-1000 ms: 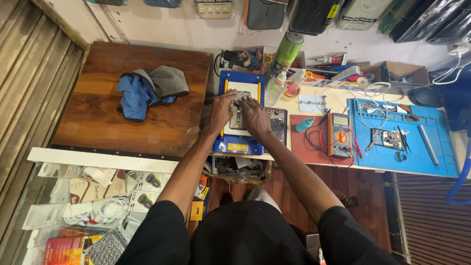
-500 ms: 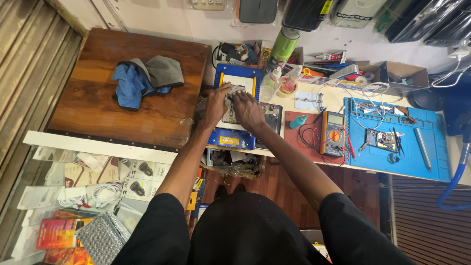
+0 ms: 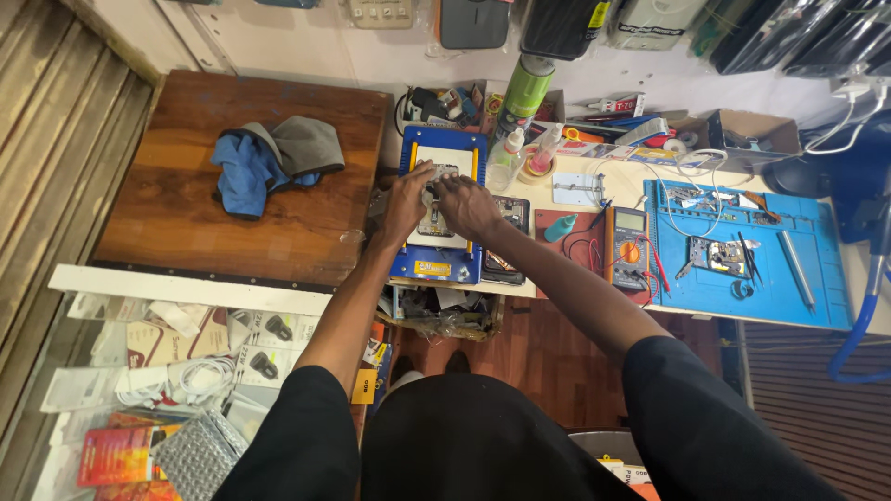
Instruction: The person removes a mobile phone screen using a heating machine and a small prying tool, tests circuit board components with a multimeter, and retrieves another device from a box of parts.
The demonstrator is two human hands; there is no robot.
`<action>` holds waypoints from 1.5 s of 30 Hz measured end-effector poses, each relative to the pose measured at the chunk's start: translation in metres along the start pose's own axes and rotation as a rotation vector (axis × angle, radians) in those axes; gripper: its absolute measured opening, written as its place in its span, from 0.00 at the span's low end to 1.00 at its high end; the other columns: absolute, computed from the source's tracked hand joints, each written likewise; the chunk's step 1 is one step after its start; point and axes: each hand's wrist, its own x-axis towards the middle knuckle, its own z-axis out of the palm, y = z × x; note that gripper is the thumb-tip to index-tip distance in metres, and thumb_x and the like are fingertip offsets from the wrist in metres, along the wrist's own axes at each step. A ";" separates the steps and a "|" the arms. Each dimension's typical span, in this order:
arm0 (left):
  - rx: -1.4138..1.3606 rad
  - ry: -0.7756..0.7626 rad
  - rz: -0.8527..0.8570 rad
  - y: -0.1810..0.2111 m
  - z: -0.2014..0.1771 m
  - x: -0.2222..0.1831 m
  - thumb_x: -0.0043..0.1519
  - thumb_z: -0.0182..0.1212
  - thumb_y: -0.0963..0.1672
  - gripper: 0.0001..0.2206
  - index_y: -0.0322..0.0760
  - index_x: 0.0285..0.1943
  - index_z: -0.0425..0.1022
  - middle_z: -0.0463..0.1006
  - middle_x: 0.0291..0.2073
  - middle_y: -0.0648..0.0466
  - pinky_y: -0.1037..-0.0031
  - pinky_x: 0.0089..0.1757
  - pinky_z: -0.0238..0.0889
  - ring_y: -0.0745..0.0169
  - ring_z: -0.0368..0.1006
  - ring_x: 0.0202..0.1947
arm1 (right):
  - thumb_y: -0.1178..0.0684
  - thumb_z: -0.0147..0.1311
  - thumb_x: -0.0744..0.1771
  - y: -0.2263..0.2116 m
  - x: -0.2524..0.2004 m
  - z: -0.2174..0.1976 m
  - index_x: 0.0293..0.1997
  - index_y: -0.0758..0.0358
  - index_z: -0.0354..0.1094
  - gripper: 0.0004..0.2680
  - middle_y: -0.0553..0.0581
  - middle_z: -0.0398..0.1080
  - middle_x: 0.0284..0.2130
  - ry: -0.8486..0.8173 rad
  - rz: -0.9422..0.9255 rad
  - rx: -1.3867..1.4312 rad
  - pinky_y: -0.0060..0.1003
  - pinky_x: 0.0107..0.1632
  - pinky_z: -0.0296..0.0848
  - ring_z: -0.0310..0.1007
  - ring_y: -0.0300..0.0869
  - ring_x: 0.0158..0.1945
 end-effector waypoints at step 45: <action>0.107 -0.056 -0.088 -0.021 -0.011 -0.019 0.56 0.55 0.29 0.22 0.25 0.61 0.75 0.69 0.67 0.37 0.66 0.60 0.68 0.43 0.66 0.68 | 0.59 0.53 0.68 -0.019 -0.008 0.011 0.54 0.69 0.73 0.11 0.69 0.75 0.53 0.272 0.133 0.060 0.48 0.65 0.70 0.74 0.55 0.60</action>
